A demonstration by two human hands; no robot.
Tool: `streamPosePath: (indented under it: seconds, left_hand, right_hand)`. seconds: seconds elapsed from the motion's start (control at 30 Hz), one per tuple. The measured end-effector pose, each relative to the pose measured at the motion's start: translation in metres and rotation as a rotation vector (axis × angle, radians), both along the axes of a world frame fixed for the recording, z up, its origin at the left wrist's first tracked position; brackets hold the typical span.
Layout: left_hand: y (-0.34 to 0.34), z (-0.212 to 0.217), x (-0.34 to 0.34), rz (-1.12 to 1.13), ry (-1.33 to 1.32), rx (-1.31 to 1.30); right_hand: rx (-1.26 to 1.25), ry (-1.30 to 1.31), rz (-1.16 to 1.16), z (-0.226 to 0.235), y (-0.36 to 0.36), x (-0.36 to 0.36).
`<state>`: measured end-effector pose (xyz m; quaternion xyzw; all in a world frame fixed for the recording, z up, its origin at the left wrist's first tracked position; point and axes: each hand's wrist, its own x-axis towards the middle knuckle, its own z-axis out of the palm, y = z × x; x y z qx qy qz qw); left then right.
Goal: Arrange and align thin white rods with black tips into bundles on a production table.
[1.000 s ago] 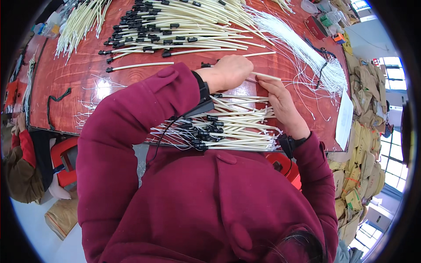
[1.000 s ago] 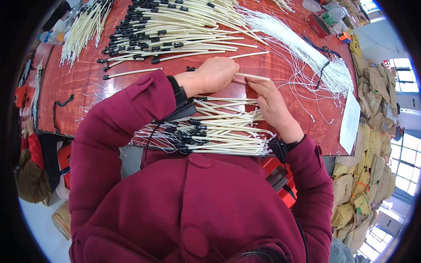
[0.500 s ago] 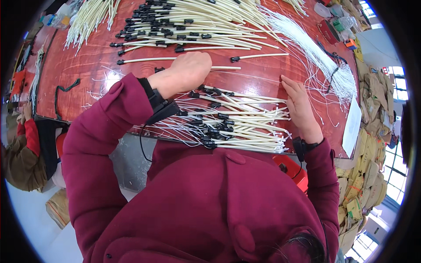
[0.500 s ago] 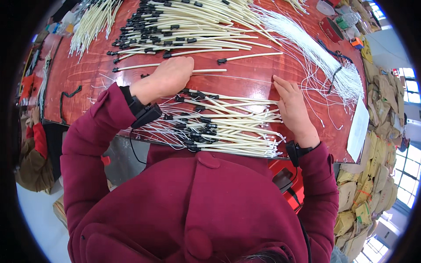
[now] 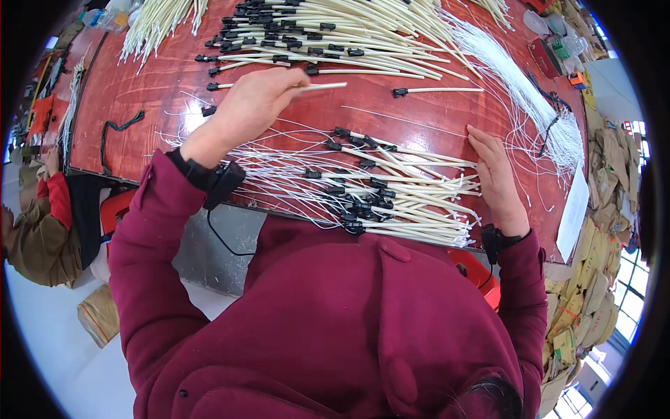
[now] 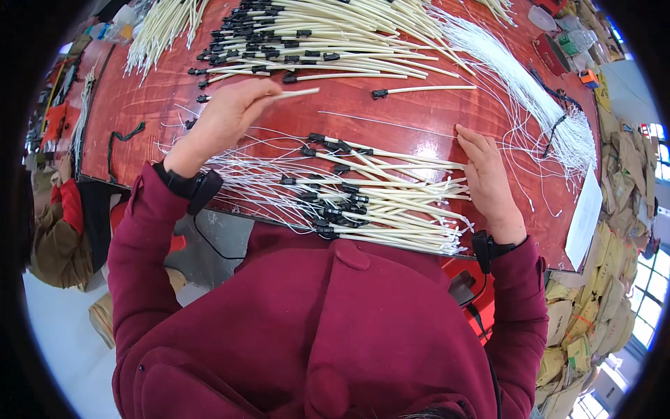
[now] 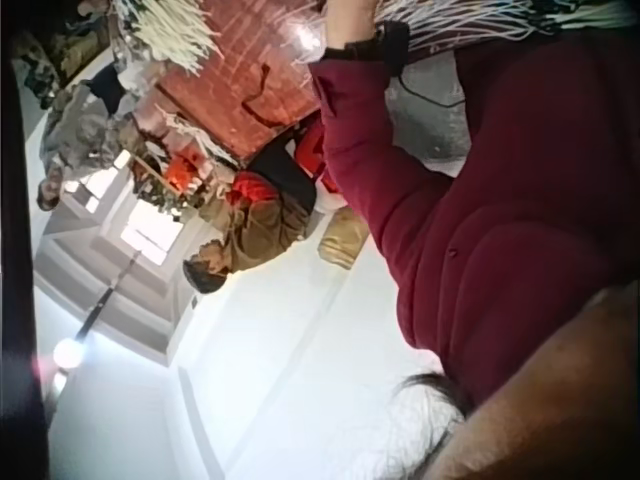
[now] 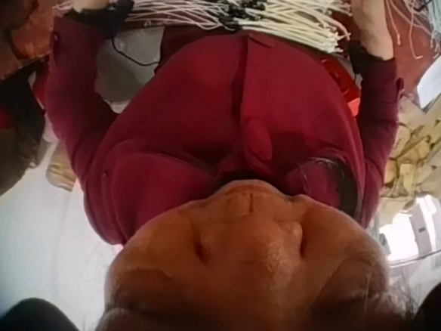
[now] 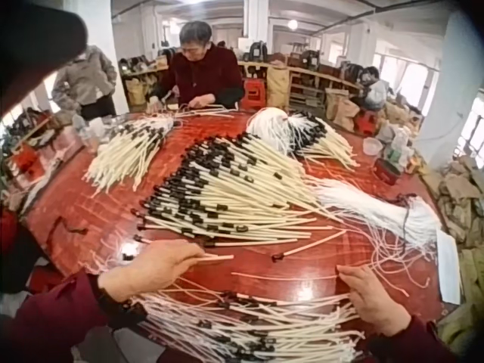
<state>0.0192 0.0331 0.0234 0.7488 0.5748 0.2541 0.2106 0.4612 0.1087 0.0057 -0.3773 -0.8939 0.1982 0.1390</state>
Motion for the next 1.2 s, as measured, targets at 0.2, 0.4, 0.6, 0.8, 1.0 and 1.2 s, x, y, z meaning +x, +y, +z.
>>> streamPosePath:
  seconds: [0.2,0.4,0.6,0.8,1.0,1.2]
  left_hand:
    - [-0.019,-0.019,-0.013,-0.042,0.065,-0.021]
    - [-0.015,-0.023,-0.006,-0.037,0.028,-0.028]
    - [-0.013,-0.022,-0.003,-0.040,0.035,-0.026]
    - [-0.013,-0.020,-0.004,-0.049,0.077,-0.046]
    - [-0.011,-0.019,-0.004,-0.056,0.090,-0.040]
    - [-0.002,-0.023,0.002,-0.082,0.102,0.013]
  right_hand:
    - [-0.079,-0.005,-0.003,0.003,0.002,0.004]
    - [-0.089,-0.006,0.000,0.003,0.003,0.002]
    - [-0.080,-0.020,0.009,0.002,0.003,0.004]
    - [-0.083,-0.032,0.018,0.004,0.003,0.004]
    - [-0.096,-0.039,0.011,0.004,0.004,0.004]
    - [-0.108,-0.047,0.015,0.004,0.006,0.005]
